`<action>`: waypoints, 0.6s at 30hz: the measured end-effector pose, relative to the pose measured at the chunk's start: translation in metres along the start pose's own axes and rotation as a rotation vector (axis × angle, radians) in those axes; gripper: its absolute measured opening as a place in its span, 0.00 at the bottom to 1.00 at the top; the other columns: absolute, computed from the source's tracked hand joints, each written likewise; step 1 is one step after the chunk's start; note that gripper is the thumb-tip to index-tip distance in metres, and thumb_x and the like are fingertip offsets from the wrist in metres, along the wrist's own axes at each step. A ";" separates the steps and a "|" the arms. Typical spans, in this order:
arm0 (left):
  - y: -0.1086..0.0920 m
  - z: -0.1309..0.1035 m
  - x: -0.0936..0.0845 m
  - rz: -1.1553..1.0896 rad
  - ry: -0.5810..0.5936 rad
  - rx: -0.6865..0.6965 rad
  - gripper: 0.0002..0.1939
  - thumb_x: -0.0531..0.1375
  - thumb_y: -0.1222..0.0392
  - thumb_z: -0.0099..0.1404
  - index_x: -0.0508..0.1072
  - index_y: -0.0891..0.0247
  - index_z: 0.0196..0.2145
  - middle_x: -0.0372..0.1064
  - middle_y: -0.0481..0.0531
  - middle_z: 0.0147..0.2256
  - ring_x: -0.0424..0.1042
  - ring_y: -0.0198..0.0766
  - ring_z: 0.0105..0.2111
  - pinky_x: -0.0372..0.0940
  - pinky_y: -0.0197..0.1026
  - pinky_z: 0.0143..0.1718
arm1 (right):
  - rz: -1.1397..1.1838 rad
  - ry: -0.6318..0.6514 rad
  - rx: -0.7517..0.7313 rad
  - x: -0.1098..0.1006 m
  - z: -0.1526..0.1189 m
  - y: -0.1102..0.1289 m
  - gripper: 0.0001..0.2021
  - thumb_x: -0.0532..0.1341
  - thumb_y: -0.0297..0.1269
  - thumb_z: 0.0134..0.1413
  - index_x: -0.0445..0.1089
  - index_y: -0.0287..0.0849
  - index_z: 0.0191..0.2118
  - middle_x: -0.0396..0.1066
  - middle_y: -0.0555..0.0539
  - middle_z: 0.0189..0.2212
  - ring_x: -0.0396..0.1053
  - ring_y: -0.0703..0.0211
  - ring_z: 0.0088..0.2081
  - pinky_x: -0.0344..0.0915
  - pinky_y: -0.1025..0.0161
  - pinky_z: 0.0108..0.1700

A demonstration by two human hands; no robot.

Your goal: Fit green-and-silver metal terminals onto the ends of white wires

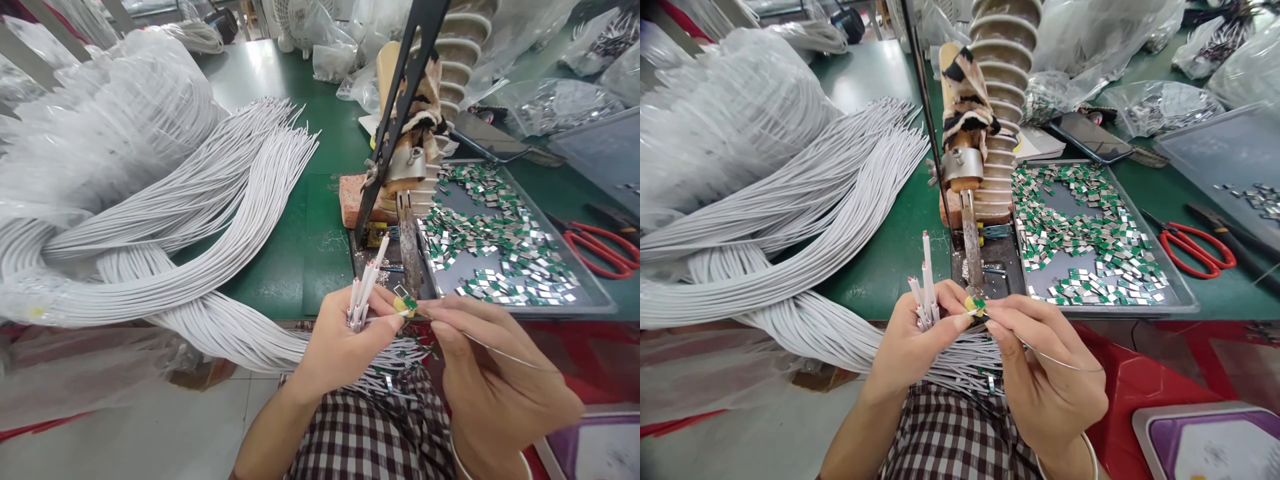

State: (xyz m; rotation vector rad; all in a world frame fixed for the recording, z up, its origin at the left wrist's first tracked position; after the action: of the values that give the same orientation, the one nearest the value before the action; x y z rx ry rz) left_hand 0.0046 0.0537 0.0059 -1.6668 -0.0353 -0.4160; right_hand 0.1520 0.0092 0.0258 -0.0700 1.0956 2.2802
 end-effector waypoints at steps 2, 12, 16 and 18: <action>0.000 -0.001 0.001 0.041 -0.005 -0.004 0.09 0.64 0.71 0.58 0.72 0.64 0.23 0.73 0.49 0.31 0.71 0.34 0.31 0.65 0.35 0.34 | -0.021 0.005 0.069 0.000 -0.001 -0.005 0.16 0.63 0.22 0.60 0.78 0.50 0.47 0.80 0.54 0.35 0.77 0.63 0.35 0.74 0.63 0.41; 0.000 -0.001 0.000 0.063 -0.021 -0.005 0.10 0.63 0.71 0.59 0.71 0.64 0.23 0.73 0.48 0.30 0.72 0.34 0.32 0.65 0.36 0.36 | -0.026 -0.051 0.147 0.000 -0.010 -0.009 0.15 0.56 0.27 0.68 0.79 0.48 0.48 0.81 0.51 0.39 0.79 0.60 0.39 0.76 0.59 0.44; -0.003 0.003 -0.001 -0.010 -0.023 0.003 0.09 0.64 0.71 0.60 0.72 0.64 0.24 0.72 0.48 0.30 0.71 0.34 0.32 0.64 0.36 0.35 | 0.017 -0.127 -0.035 0.000 -0.003 0.001 0.17 0.66 0.19 0.55 0.78 0.47 0.46 0.81 0.51 0.38 0.80 0.58 0.40 0.78 0.58 0.42; -0.004 0.004 0.000 -0.031 -0.011 0.009 0.09 0.64 0.71 0.60 0.73 0.64 0.24 0.72 0.48 0.31 0.70 0.34 0.32 0.64 0.36 0.35 | -0.049 -0.104 -0.067 0.002 0.000 0.003 0.19 0.68 0.18 0.52 0.79 0.48 0.45 0.81 0.51 0.39 0.79 0.56 0.41 0.78 0.57 0.42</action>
State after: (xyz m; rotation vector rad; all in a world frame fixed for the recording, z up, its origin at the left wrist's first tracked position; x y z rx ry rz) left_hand 0.0042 0.0584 0.0098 -1.6617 -0.0711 -0.4301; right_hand 0.1485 0.0088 0.0273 -0.0053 0.9539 2.2502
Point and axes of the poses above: each hand's wrist, its own z-axis towards the middle knuckle, its own x-axis out of the palm, y = z × x, the point moved 5 cm from there along z, towards the middle knuckle
